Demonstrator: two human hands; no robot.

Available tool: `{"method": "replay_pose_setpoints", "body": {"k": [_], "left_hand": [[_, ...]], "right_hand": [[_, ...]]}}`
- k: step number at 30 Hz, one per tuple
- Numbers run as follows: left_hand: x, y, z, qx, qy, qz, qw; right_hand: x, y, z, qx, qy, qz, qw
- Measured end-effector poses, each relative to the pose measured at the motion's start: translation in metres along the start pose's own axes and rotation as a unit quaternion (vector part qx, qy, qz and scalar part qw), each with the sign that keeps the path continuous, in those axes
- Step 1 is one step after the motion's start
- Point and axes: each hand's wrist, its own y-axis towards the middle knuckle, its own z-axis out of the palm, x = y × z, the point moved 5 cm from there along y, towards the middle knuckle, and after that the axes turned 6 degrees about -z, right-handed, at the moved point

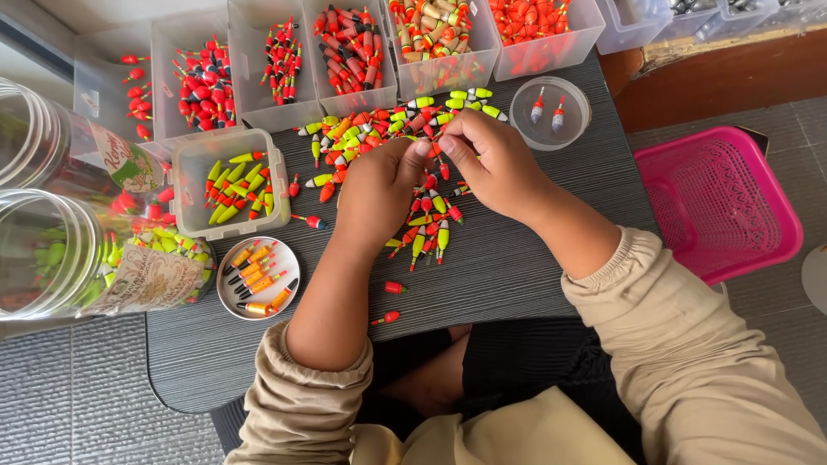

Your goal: Assembling small fishing floats by attaching caps to the bodies and sorting them into organized bins.

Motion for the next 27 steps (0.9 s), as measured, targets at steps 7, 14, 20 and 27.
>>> {"method": "replay_pose_setpoints", "body": {"k": [7,14,20,27], "left_hand": [[-0.015,-0.003,-0.003,-0.035,0.019,0.059,0.997],[-0.010,-0.007,-0.004,-0.039,-0.008,0.034,0.999],[-0.012,-0.004,-0.002,-0.047,0.008,0.064,0.997],[-0.002,-0.004,0.002,-0.029,0.003,0.026,0.999]], "right_hand": [[-0.007,-0.008,0.006,0.024,0.051,0.048,0.997],[0.004,0.000,0.001,-0.005,0.005,-0.019,1.000],[-0.004,-0.006,0.003,-0.004,0.054,0.024,0.998],[0.010,0.003,-0.002,-0.009,-0.004,-0.053,0.999]]}}
